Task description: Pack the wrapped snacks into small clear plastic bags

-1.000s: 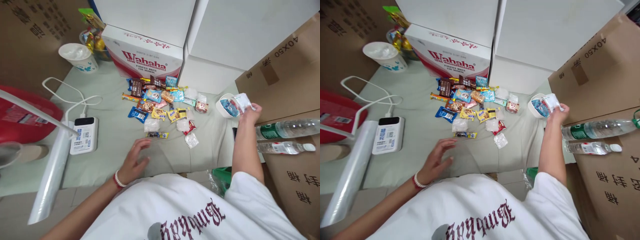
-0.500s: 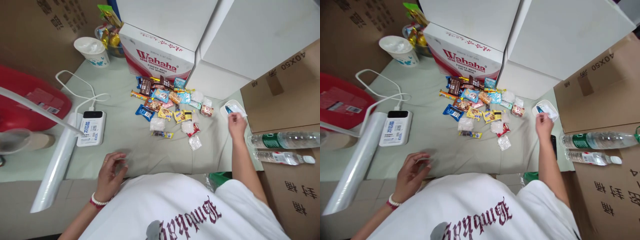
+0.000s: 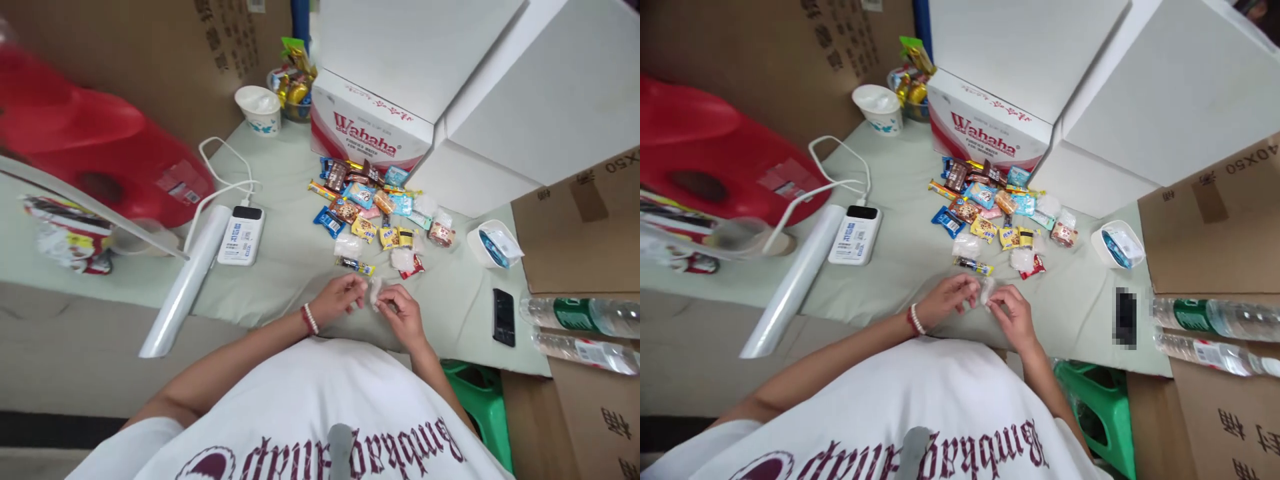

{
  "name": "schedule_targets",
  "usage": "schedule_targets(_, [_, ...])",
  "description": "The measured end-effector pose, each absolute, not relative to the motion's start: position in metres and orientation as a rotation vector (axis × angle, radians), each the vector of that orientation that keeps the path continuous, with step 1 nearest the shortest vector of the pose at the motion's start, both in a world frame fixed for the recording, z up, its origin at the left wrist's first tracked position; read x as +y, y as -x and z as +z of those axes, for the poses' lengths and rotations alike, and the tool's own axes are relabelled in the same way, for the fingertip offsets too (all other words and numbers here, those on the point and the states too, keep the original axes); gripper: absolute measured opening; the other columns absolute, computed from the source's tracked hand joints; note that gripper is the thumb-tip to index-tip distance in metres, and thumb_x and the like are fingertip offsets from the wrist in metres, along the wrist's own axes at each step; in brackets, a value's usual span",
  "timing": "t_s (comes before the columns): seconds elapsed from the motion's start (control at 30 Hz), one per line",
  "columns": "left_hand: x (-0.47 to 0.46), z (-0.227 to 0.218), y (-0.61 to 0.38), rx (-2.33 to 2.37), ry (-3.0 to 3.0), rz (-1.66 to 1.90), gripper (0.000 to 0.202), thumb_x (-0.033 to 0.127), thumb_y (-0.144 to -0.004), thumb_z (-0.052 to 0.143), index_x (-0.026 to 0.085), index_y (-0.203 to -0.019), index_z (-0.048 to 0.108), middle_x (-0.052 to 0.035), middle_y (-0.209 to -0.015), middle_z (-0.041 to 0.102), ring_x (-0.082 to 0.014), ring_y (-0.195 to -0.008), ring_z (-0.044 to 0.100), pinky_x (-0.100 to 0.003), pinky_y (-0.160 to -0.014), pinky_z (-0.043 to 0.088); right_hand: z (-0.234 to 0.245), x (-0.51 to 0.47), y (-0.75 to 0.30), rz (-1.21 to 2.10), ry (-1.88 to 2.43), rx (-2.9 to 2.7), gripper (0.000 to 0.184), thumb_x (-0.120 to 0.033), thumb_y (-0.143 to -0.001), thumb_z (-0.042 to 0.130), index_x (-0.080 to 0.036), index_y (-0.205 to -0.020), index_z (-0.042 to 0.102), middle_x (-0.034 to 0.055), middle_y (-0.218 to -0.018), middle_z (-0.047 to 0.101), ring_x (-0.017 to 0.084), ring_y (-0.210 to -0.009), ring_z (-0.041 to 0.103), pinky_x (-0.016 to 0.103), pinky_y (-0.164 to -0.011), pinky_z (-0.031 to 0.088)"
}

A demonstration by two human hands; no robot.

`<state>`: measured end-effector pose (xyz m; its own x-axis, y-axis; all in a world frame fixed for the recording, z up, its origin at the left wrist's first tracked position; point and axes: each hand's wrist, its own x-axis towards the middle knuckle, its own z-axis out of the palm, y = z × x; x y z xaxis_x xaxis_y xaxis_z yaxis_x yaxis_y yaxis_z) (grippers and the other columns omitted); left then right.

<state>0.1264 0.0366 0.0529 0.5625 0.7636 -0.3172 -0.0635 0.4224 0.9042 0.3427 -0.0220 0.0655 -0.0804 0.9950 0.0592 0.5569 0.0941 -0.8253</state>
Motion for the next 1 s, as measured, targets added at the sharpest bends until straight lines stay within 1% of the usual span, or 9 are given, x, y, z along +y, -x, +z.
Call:
schedule_targets(0.13, [0.042, 0.046, -0.128, 0.823, -0.943, 0.711, 0.049, 0.065, -0.076, 0.074, 0.017, -0.077, 0.062, -0.0011, -0.068, 0.064, -0.0128, -0.063, 0.06, -0.025, -0.06, 0.049, 0.065, -0.008, -0.323, 0.916, 1.404, -1.79, 0.015, -0.037, -0.098, 0.062, -0.026, -0.1, 0.071, 0.0077, -0.101, 0.068, 0.023, -0.096, 0.066, 0.039, -0.085, 0.054])
schedule_targets(0.33, [0.037, 0.037, -0.113, 0.895, -0.874, 0.749, 0.046, 0.062, -0.082, 0.07, 0.016, -0.083, 0.065, -0.0016, -0.071, 0.065, -0.014, -0.067, 0.061, -0.026, -0.061, 0.048, 0.046, 0.012, -0.303, 1.062, 1.323, -1.724, 0.018, -0.04, -0.098, 0.063, -0.024, -0.093, 0.07, 0.0069, -0.101, 0.067, 0.021, -0.097, 0.065, 0.035, -0.086, 0.052])
schedule_targets(0.47, [0.039, 0.033, -0.112, 0.924, -1.025, 0.777, 0.037, 0.052, -0.085, 0.069, 0.016, -0.078, 0.065, -0.0009, -0.069, 0.063, -0.013, -0.066, 0.056, -0.027, -0.066, 0.045, 0.038, 0.017, -0.289, 1.328, 1.303, -1.416, 0.025, -0.049, -0.095, 0.066, -0.025, -0.102, 0.066, 0.0019, -0.088, 0.067, 0.018, -0.078, 0.063, 0.03, -0.074, 0.051])
schedule_targets(0.53, [0.042, 0.031, -0.111, 0.957, -1.091, 0.779, 0.032, 0.047, -0.085, 0.069, 0.016, -0.075, 0.064, 0.0002, -0.068, 0.06, -0.0129, -0.066, 0.053, -0.027, -0.066, 0.042, 0.036, 0.019, -0.289, 1.417, 1.326, -1.255, 0.029, -0.053, -0.093, 0.068, -0.024, -0.097, 0.065, -0.0008, -0.078, 0.065, 0.016, -0.07, 0.058, 0.028, -0.068, 0.047])
schedule_targets(0.63, [0.046, 0.032, -0.102, 0.985, -0.999, 0.816, 0.027, 0.041, -0.085, 0.068, 0.018, -0.074, 0.06, 0.0028, -0.066, 0.055, -0.0124, -0.065, 0.049, -0.027, -0.067, 0.04, 0.037, 0.023, -0.302, 1.429, 1.367, -1.071, 0.031, -0.053, -0.086, 0.077, -0.024, -0.089, 0.067, -0.0017, -0.076, 0.063, 0.014, -0.068, 0.053, 0.027, -0.067, 0.044])
schedule_targets(0.77, [0.053, 0.036, -0.081, 0.842, -0.779, 0.854, 0.028, 0.038, -0.079, 0.075, 0.017, -0.071, 0.058, -0.0025, -0.086, 0.065, -0.0152, -0.082, 0.058, -0.029, -0.079, 0.045, 0.042, 0.03, -0.332, 1.528, 1.332, -0.858, 0.036, -0.055, -0.077, 0.083, -0.024, -0.086, 0.066, -0.0014, -0.078, 0.063, 0.015, -0.068, 0.054, 0.027, -0.067, 0.045])
schedule_targets(0.83, [0.055, 0.039, -0.071, 0.767, -0.68, 0.793, 0.031, 0.04, -0.076, 0.079, 0.017, -0.073, 0.058, -0.005, -0.096, 0.067, -0.0168, -0.086, 0.061, -0.03, -0.079, 0.048, 0.044, 0.033, -0.342, 1.636, 1.352, -0.88, 0.038, -0.058, -0.077, 0.081, -0.024, -0.086, 0.066, -0.0007, -0.076, 0.062, 0.015, -0.066, 0.053, 0.028, -0.064, 0.044])
schedule_targets(0.9, [0.057, 0.042, -0.067, 0.767, -0.682, 0.751, 0.032, 0.043, -0.078, 0.079, 0.018, -0.075, 0.059, -0.0056, -0.098, 0.068, -0.0169, -0.084, 0.063, -0.03, -0.078, 0.049, 0.046, 0.036, -0.346, 1.575, 1.461, -0.979, 0.04, -0.061, -0.079, 0.078, -0.023, -0.086, 0.066, -0.0003, -0.073, 0.06, 0.016, -0.064, 0.052, 0.028, -0.061, 0.044])
schedule_targets(1.0, [0.058, 0.048, -0.068, 0.898, -0.942, 0.836, 0.031, 0.045, -0.087, 0.071, 0.018, -0.076, 0.059, -0.0064, -0.096, 0.071, -0.0171, -0.085, 0.063, -0.032, -0.082, 0.05, 0.052, 0.039, -0.338, 1.122, 1.66, -1.047, 0.04, -0.061, -0.084, 0.074, -0.023, -0.088, 0.064, -0.0004, -0.073, 0.059, 0.015, -0.063, 0.049, 0.027, -0.058, 0.042])
